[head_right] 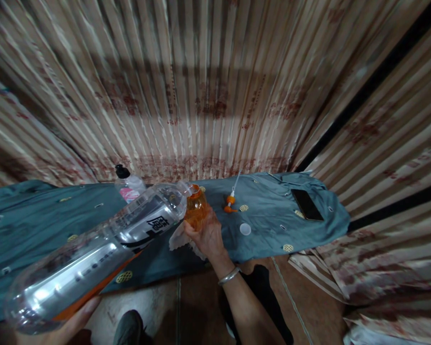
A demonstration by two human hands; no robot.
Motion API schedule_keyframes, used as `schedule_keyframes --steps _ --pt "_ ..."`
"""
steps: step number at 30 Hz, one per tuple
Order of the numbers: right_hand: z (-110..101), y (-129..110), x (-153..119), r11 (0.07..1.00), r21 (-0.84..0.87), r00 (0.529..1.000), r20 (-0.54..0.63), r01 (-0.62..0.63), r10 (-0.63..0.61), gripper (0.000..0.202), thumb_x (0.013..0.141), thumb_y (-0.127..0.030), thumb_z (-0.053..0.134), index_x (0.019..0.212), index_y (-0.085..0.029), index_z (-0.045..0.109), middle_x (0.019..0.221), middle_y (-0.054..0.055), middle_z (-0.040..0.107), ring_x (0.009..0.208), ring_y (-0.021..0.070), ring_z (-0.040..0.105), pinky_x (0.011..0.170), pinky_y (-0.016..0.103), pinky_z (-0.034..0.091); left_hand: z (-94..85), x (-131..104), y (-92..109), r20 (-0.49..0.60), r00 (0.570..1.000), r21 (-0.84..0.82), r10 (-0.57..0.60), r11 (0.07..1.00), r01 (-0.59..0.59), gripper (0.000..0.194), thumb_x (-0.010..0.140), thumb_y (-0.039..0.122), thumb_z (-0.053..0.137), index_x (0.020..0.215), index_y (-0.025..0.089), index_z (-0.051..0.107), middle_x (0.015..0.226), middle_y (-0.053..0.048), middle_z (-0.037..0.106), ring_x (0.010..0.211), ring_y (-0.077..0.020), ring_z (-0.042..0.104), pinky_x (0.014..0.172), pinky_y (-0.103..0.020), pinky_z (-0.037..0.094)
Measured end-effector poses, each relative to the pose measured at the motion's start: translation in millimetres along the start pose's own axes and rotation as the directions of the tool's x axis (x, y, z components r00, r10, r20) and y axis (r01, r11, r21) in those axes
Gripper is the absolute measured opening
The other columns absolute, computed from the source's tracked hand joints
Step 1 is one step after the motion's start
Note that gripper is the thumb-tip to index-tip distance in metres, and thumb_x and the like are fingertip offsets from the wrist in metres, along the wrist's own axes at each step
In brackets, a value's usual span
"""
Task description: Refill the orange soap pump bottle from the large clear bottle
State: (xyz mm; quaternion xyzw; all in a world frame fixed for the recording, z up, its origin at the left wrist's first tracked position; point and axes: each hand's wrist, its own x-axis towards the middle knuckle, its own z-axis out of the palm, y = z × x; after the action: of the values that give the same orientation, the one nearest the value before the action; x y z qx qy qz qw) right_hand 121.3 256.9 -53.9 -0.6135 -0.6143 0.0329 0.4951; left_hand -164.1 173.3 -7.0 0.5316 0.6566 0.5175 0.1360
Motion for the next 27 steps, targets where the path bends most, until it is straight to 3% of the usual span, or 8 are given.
schedule_keyframes --steps 2,4,6,9,11,15,20,27 --pt "0 0 0 1.000 0.008 1.000 0.004 0.004 -0.004 0.058 0.076 -0.028 0.079 0.127 -0.023 0.053 0.104 0.011 0.072 0.096 0.0297 0.074 0.086 0.050 0.063 -3.6 1 -8 0.015 0.996 -0.019 -0.090 0.996 0.090 0.100 0.045 0.071 0.083 0.128 0.018 0.063 0.123 -0.018 0.069 0.117 -0.0467 0.064 0.109 -0.070 0.042" --pt "-1 -1 1 1.000 0.010 1.000 0.009 0.002 -0.002 0.059 0.076 -0.028 0.079 0.128 -0.023 0.052 0.107 0.011 0.072 0.098 0.0295 0.074 0.087 0.049 0.063 -7.4 2 -14 0.096 0.988 -0.008 -0.119 0.993 0.120 0.098 0.047 0.064 0.087 0.130 0.020 0.061 0.130 -0.017 0.067 0.124 -0.0435 0.062 0.112 -0.065 0.042" --pt "-2 -2 2 1.000 0.003 1.000 0.010 -0.001 0.001 0.059 0.076 -0.027 0.079 0.128 -0.023 0.052 0.108 0.011 0.072 0.099 0.0303 0.073 0.087 0.050 0.063 -9.3 3 -15 0.105 0.987 -0.026 -0.121 0.992 0.124 0.094 0.051 0.059 0.087 0.133 0.022 0.059 0.129 -0.015 0.067 0.120 -0.0403 0.064 0.109 -0.063 0.046" --pt "-3 -4 2 1.000 0.012 1.000 0.012 -0.007 0.007 0.059 0.076 -0.024 0.078 0.129 -0.024 0.051 0.107 0.011 0.072 0.099 0.0308 0.073 0.086 0.050 0.063 -6.0 2 -4 0.070 0.991 -0.046 -0.113 0.992 0.116 0.097 0.048 0.059 0.089 0.132 0.020 0.060 0.123 -0.016 0.069 0.112 -0.0391 0.067 0.107 -0.064 0.047" --pt "-3 -5 2 1.000 0.021 1.000 0.013 -0.015 0.015 0.060 0.076 -0.024 0.078 0.129 -0.025 0.050 0.107 0.010 0.073 0.100 0.0304 0.073 0.086 0.049 0.063 -0.6 1 8 0.062 0.991 -0.067 -0.119 0.990 0.123 0.105 0.043 0.064 0.088 0.134 0.019 0.059 0.126 -0.016 0.068 0.117 -0.0404 0.065 0.109 -0.063 0.045" --pt "-4 -6 2 0.999 0.005 0.999 0.027 -0.046 0.046 0.055 0.076 -0.028 0.077 0.124 -0.024 0.050 0.106 0.010 0.073 0.098 0.0294 0.074 0.084 0.046 0.064 8.9 1 25 -0.061 0.990 -0.097 -0.123 0.988 0.117 0.109 0.033 0.079 0.081 0.123 0.019 0.066 0.113 -0.014 0.071 0.110 -0.0413 0.066 0.108 -0.066 0.044" --pt "-5 -7 4 0.998 0.028 0.997 0.033 -0.065 0.064 0.052 0.076 -0.030 0.077 0.120 -0.027 0.051 0.107 0.011 0.072 0.099 0.0307 0.073 0.083 0.050 0.064 9.8 3 30 -0.057 0.994 -0.080 -0.089 0.993 0.084 0.103 0.035 0.079 0.081 0.119 0.021 0.067 0.112 -0.012 0.070 0.111 -0.0384 0.064 0.107 -0.060 0.047" --pt "-5 -6 4 0.997 0.037 0.998 0.024 -0.062 0.062 0.057 0.075 -0.030 0.078 0.125 -0.024 0.052 0.109 0.012 0.072 0.101 0.0318 0.073 0.086 0.051 0.064 12.2 5 42 -0.073 0.984 -0.121 -0.165 0.980 0.155 0.105 0.027 0.070 0.085 0.116 0.017 0.066 0.103 -0.013 0.069 0.112 -0.0446 0.063 0.111 -0.068 0.038"
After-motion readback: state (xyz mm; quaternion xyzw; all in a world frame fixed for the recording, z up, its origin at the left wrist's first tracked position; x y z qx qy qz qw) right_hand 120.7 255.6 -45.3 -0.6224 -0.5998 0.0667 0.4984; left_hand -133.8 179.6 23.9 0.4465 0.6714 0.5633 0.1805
